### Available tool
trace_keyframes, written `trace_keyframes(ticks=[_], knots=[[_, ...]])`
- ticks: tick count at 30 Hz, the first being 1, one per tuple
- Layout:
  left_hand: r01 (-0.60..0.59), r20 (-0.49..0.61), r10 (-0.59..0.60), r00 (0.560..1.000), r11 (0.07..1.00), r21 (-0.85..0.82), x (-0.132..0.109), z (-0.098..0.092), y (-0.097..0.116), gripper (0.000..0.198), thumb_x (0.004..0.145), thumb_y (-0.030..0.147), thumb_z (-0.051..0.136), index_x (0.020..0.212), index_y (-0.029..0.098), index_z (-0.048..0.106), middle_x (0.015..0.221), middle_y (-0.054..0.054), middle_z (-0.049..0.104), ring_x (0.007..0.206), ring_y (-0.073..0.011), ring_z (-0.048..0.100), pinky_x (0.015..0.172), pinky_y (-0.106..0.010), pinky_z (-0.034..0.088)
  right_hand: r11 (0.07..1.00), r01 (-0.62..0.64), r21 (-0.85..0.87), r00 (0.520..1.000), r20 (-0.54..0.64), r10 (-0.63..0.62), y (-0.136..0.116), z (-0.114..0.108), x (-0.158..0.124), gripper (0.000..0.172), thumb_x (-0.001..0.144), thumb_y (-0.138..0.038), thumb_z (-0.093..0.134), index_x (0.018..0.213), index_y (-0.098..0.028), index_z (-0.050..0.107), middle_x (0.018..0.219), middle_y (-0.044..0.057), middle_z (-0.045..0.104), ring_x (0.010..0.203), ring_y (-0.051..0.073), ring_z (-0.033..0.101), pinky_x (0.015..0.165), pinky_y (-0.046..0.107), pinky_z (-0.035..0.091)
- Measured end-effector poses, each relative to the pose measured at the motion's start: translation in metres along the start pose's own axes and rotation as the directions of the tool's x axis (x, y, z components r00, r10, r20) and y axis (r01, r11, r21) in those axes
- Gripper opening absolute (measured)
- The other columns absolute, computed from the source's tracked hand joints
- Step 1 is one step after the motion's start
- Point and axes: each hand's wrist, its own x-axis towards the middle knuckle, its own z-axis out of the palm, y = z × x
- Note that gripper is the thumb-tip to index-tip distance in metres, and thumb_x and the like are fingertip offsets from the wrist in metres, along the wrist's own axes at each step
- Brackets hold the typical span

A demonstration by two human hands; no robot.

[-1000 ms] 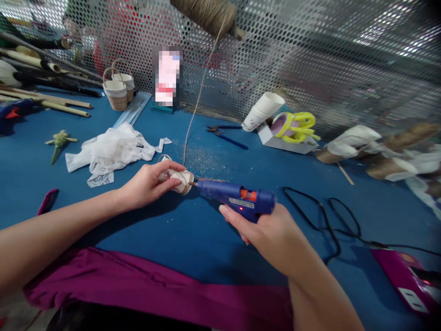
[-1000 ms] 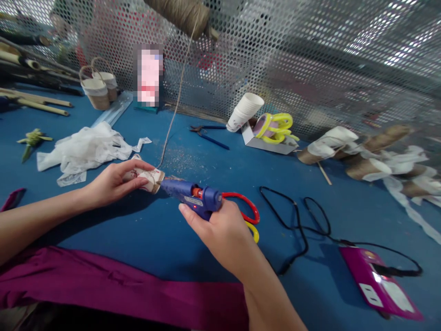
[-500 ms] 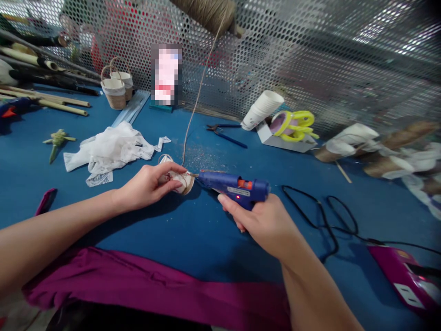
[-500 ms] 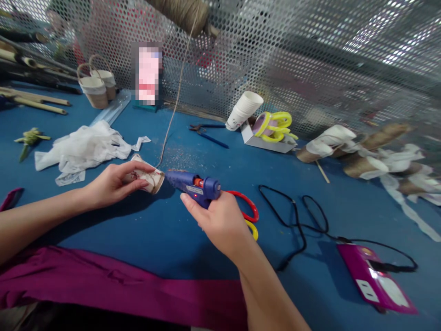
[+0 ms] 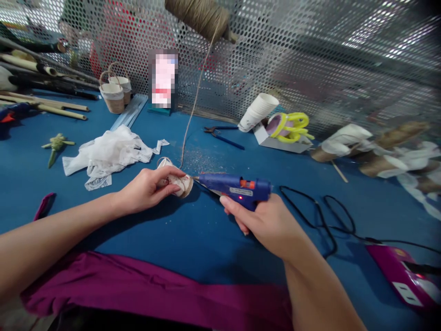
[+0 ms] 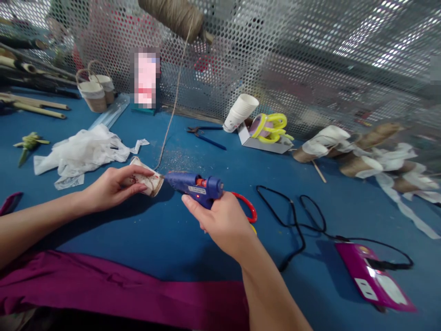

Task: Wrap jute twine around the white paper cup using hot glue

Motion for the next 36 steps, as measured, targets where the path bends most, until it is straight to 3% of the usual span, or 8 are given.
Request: trace_keyframes(ticks=[7, 14, 21, 29, 33, 36], knots=[[-0.015, 0.018, 0.016, 1.000, 1.000, -0.021, 0.000, 0.000, -0.001, 0.027, 0.086, 0.023, 0.048, 0.109, 0.011, 0.054, 0.085, -0.006, 0.070, 0.067, -0.0114, 0.065, 0.054, -0.016, 0.045, 1.000, 0.020, -0.001, 1.000, 0.021, -0.020, 0.002, 0.002, 0.004, 0.037, 0.080, -0.042, 0.052, 0.049, -0.022, 0.044, 0.041, -0.001, 0.052, 0.043, 0.013, 0.054, 0.043, 0.023, 0.042], [-0.062, 0.023, 0.062, 0.998, 0.998, -0.025, 0.001, 0.001, -0.002, 0.026, 0.086, 0.020, 0.048, 0.109, 0.010, 0.055, 0.082, -0.006, 0.070, 0.064, -0.0111, 0.065, 0.054, -0.016, 0.047, 1.000, -0.026, 0.017, 0.998, 0.050, 0.026, 0.001, 0.003, 0.011, 0.036, 0.080, -0.043, 0.052, 0.052, -0.020, 0.049, 0.037, -0.003, 0.047, 0.037, 0.010, 0.047, 0.044, 0.024, 0.042], [-0.058, 0.004, 0.058, 0.998, 0.998, -0.027, 0.001, 0.001, -0.003, 0.026, 0.086, 0.021, 0.048, 0.108, 0.009, 0.055, 0.086, -0.007, 0.070, 0.064, -0.0100, 0.065, 0.051, -0.015, 0.045, 0.999, -0.017, 0.048, 0.999, 0.042, 0.015, 0.004, -0.002, 0.006, 0.036, 0.080, -0.043, 0.052, 0.051, -0.021, 0.050, 0.038, -0.002, 0.049, 0.039, 0.012, 0.051, 0.045, 0.024, 0.043], [-0.111, -0.013, 0.111, 0.994, 0.994, 0.008, 0.001, 0.001, -0.003, 0.024, 0.086, 0.021, 0.049, 0.107, 0.011, 0.056, 0.091, -0.007, 0.070, 0.072, -0.0117, 0.067, 0.063, -0.018, 0.050, 0.992, -0.022, 0.128, 0.999, 0.047, 0.016, 0.007, 0.005, 0.014, 0.034, 0.079, -0.043, 0.054, 0.054, -0.020, 0.051, 0.039, -0.002, 0.049, 0.038, 0.011, 0.049, 0.044, 0.025, 0.041], [-0.130, -0.036, 0.130, 0.991, 0.991, 0.016, 0.000, 0.002, -0.004, 0.024, 0.086, 0.021, 0.050, 0.107, 0.012, 0.056, 0.094, -0.008, 0.070, 0.072, -0.0120, 0.067, 0.064, -0.018, 0.050, 0.954, -0.014, 0.300, 0.997, -0.072, 0.038, 0.018, 0.006, 0.026, 0.025, 0.076, -0.042, 0.059, 0.080, -0.017, 0.059, 0.049, -0.003, 0.053, 0.042, 0.012, 0.050, 0.044, 0.026, 0.042], [-0.123, -0.071, 0.124, 0.990, 0.992, 0.016, 0.000, 0.003, -0.005, 0.025, 0.086, 0.022, 0.050, 0.107, 0.012, 0.056, 0.095, -0.009, 0.070, 0.074, -0.0129, 0.067, 0.064, -0.019, 0.050, 0.986, 0.010, 0.166, 0.948, -0.314, 0.043, 0.030, 0.004, 0.041, 0.030, 0.074, -0.041, 0.059, 0.090, -0.015, 0.060, 0.071, 0.004, 0.065, 0.057, 0.016, 0.061, 0.056, 0.029, 0.048]])
